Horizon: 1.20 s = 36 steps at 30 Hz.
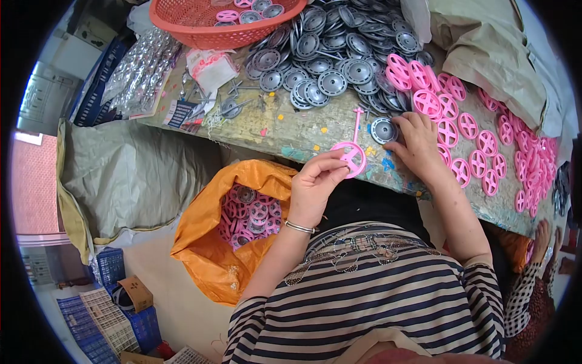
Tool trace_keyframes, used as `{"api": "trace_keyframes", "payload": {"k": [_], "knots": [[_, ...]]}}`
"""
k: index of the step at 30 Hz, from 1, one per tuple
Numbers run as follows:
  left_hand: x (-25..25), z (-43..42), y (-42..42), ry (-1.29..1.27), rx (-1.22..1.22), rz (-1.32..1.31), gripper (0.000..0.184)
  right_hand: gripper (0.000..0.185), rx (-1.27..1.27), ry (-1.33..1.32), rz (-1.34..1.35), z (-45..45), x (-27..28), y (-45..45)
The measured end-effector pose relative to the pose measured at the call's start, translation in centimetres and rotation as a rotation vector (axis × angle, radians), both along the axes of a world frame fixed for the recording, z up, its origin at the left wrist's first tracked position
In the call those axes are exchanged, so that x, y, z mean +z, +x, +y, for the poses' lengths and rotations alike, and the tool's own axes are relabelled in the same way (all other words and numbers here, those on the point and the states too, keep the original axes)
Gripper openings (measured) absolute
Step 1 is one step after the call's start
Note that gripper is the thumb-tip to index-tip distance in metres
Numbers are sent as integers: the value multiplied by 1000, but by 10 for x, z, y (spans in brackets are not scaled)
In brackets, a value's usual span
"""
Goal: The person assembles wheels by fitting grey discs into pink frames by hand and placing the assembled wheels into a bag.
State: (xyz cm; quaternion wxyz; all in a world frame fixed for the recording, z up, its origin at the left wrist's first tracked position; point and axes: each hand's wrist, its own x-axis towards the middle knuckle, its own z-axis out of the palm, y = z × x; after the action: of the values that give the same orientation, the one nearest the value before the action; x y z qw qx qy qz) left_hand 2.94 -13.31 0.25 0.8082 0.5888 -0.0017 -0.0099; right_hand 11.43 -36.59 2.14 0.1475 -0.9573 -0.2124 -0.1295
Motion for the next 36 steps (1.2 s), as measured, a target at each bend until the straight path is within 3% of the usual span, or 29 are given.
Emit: {"api": "trace_keyframes", "payload": {"k": [2,8,10,19,22,25,26,29,32,35,36], "knots": [[-2,-5,3,-41,30,-118,32,56,-2,10,63,-1,2,5],[7,-10,3,-102,109,69,49,59,-36,18,-3,16,5,5],[0,-8,3,-80,76,91,45,60,-12,32,-75,22,1,7],[0,-7,3,-199,68,325,31,49,-68,82,117,23,3,14],[2,-8,4,-205,45,304,33,42,-50,406,395,22,5,12],[6,-11,3,-205,15,273,36,35,45,933,637,37,26,-13],[7,-12,4,-201,-3,258,37,40,64,854,664,42,30,-19],[10,-15,3,-225,-47,179,40,45,316,586,248,50,10,-31],[10,-14,-1,-173,-104,140,42,39,215,678,355,56,19,-38],[6,-11,-5,-72,-129,115,42,33,91,998,987,53,20,-33],[6,-12,-4,-27,-135,104,41,26,82,953,954,53,21,-34]]}}
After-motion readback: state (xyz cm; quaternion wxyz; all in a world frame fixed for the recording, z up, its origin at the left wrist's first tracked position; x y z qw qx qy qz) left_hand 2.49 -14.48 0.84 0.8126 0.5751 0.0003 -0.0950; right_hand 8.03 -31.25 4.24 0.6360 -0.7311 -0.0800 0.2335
